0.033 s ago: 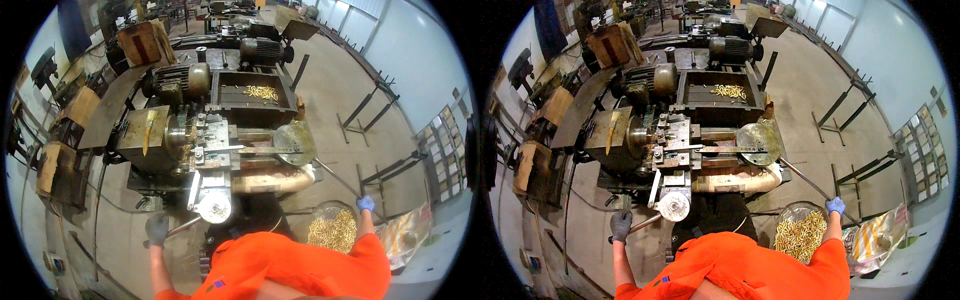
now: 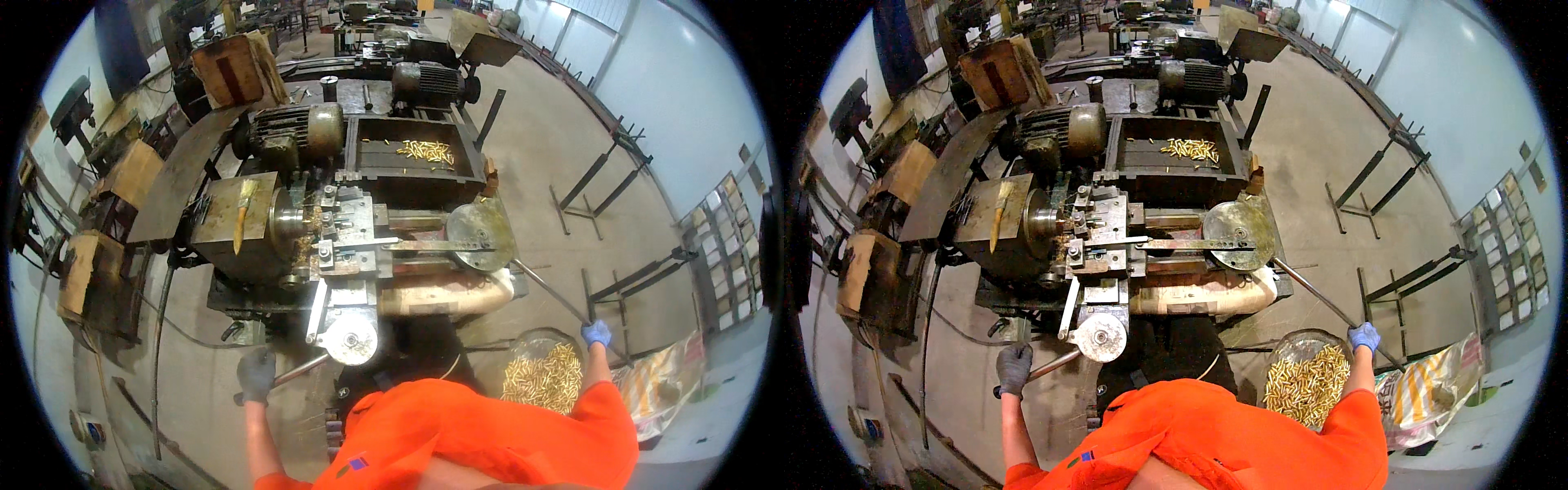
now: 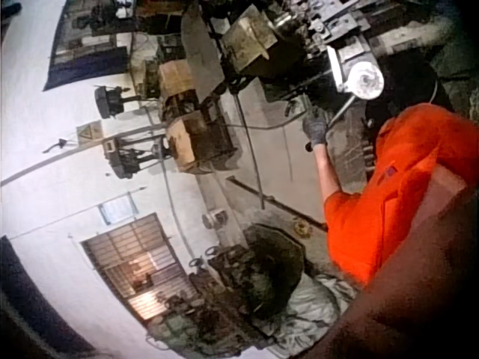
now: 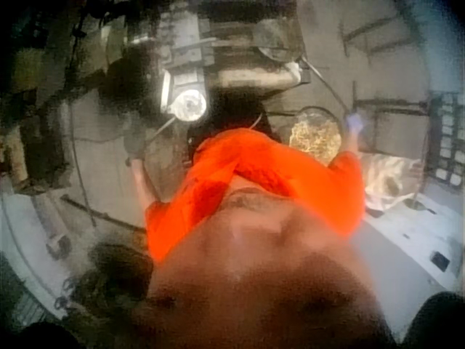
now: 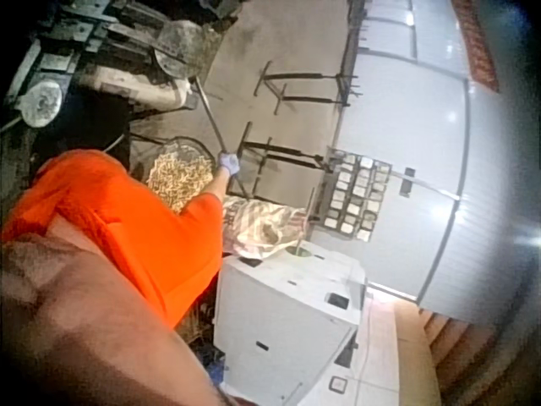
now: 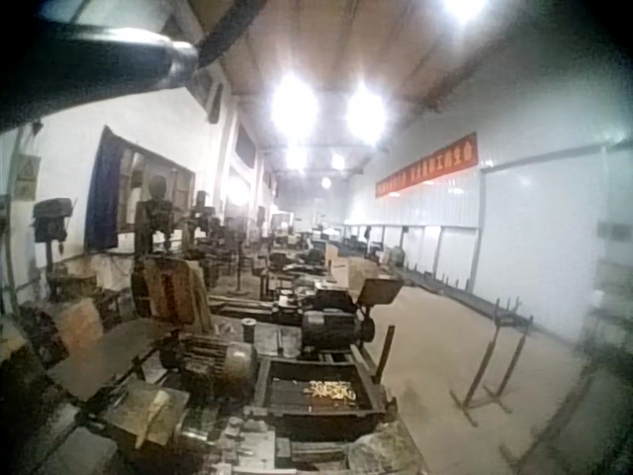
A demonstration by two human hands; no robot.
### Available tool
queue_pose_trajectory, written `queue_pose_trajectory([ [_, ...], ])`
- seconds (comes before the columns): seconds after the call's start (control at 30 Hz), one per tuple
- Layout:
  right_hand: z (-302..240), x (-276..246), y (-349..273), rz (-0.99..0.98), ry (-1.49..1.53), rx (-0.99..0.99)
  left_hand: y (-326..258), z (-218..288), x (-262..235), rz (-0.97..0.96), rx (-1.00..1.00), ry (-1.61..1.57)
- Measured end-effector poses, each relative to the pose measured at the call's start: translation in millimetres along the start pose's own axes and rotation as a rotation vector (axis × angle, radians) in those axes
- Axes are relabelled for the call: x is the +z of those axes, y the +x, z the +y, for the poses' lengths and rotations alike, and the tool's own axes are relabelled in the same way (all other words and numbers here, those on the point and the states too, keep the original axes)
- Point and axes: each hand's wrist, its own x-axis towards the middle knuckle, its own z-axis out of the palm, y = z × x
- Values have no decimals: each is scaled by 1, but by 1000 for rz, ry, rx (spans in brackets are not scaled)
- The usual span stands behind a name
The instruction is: The person operates a metalworking lathe in a factory setting. They use a long metal rod to manipulate the machine's components and a lever to control the process, while wearing protective gloves. The task involves repetitive adjustments to the machinery to process small metal parts.
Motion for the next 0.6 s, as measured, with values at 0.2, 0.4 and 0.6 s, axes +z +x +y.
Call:
queue_pose_trajectory([
  [0.2, 0, -2, -9, 15, 13, -4, -2, -1, -2, 31, 42, -36],
  [0.4, -1, -3, -19, 11, -6, 16, -3, -5, 2, 132, 158, -100],
  [0.6, -4, -8, -27, -36, 3, 41, -3, -2, 0, 92, 101, -116],
])
